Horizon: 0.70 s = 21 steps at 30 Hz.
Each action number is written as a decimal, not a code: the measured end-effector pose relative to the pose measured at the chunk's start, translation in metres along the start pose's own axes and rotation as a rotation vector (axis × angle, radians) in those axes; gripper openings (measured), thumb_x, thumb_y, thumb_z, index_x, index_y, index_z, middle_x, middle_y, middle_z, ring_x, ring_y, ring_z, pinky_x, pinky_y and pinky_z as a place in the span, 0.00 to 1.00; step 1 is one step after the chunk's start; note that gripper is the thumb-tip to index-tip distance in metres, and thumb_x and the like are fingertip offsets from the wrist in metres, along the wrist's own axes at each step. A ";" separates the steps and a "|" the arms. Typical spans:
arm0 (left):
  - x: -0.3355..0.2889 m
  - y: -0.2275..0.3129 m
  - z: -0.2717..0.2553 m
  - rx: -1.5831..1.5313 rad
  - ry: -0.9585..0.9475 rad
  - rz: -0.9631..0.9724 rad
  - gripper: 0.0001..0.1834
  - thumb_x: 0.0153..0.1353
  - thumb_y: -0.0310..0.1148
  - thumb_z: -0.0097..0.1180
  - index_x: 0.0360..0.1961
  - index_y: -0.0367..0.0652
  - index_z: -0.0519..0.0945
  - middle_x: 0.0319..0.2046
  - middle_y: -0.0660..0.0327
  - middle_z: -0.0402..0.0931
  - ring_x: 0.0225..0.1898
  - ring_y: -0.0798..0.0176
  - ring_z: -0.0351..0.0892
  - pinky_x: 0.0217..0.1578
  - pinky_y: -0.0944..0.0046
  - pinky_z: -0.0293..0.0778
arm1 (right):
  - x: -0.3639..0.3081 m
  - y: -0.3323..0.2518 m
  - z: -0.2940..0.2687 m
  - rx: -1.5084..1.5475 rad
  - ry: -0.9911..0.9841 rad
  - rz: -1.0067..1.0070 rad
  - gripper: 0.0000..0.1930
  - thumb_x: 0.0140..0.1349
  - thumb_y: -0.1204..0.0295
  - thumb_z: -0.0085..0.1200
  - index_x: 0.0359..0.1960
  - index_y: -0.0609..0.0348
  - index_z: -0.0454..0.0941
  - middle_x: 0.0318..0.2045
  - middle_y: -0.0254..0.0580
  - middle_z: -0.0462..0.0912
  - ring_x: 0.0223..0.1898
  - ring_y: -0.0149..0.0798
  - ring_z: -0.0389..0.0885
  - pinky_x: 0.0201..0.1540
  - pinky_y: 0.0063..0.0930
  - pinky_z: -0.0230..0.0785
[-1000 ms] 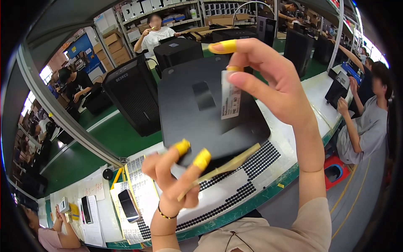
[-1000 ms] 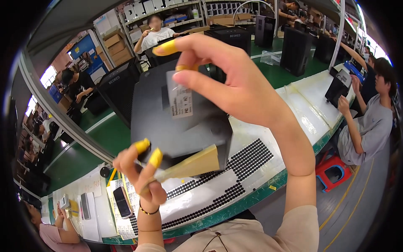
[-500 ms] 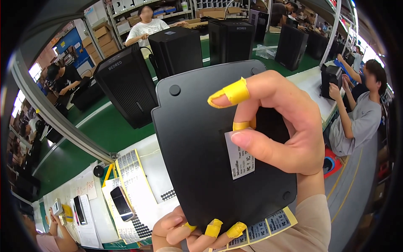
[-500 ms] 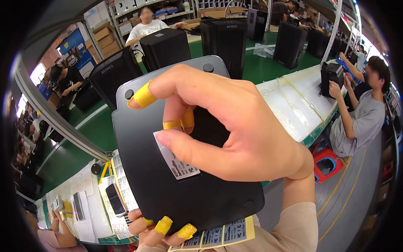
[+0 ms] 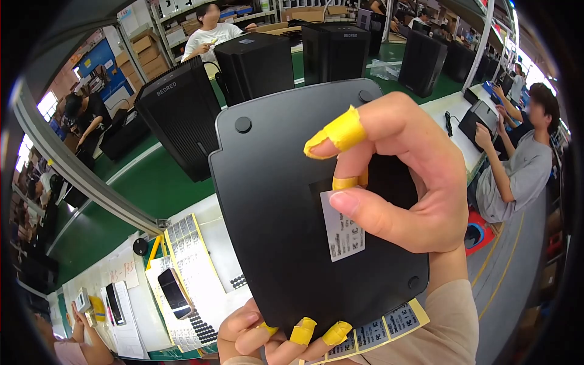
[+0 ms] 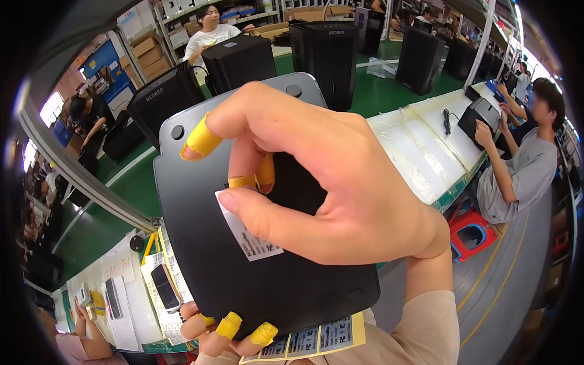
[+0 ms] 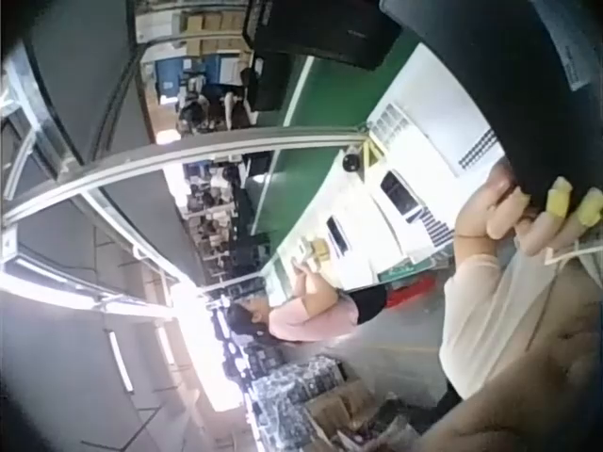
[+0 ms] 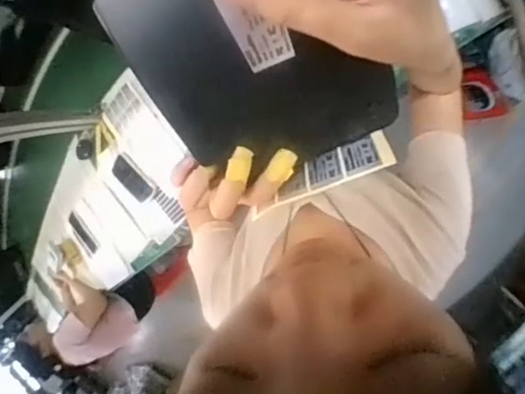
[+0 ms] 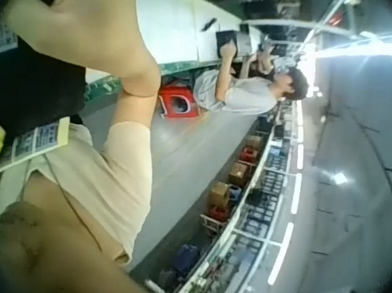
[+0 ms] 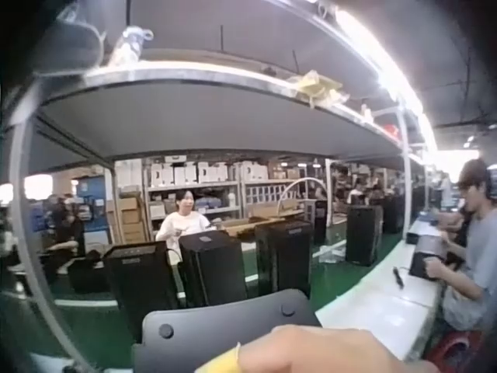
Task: Applying labels and rubber feet to the bottom of electronic housings on an assembly line.
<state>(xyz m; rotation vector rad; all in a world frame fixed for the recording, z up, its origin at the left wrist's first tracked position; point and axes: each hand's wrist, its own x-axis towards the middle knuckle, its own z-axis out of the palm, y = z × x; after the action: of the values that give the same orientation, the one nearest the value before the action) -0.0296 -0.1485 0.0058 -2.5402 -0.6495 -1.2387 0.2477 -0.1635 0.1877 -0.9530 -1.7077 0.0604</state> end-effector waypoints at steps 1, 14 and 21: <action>0.001 0.000 0.003 0.001 -0.001 0.000 0.09 0.52 0.45 0.68 0.21 0.79 0.79 0.38 0.88 0.65 0.53 0.81 0.52 0.59 0.64 0.50 | 0.000 0.000 0.000 -0.008 -0.004 0.009 0.18 0.46 0.85 0.58 0.42 0.68 0.73 0.37 0.47 0.80 0.25 0.27 0.75 0.29 0.18 0.66; 0.015 0.003 -0.007 -0.020 0.036 0.086 0.11 0.48 0.43 0.71 0.26 0.81 0.81 0.40 0.88 0.62 0.55 0.76 0.51 0.60 0.61 0.50 | 0.003 -0.005 -0.003 -0.087 -0.036 -0.015 0.16 0.46 0.84 0.60 0.40 0.66 0.77 0.31 0.41 0.80 0.24 0.27 0.74 0.27 0.18 0.66; 0.056 0.039 -0.024 -0.486 -0.343 -0.379 0.04 0.59 0.41 0.53 0.29 0.68 0.79 0.37 0.85 0.73 0.46 0.78 0.65 0.54 0.68 0.60 | 0.003 -0.007 -0.010 -0.381 -0.096 -0.165 0.12 0.40 0.80 0.65 0.30 0.58 0.83 0.24 0.32 0.79 0.23 0.33 0.74 0.30 0.23 0.69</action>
<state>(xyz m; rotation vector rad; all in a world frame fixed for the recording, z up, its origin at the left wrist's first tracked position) 0.0032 -0.1759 0.0640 -3.1885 -1.0546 -1.1933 0.2519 -0.1707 0.1970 -1.0946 -1.9200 -0.3444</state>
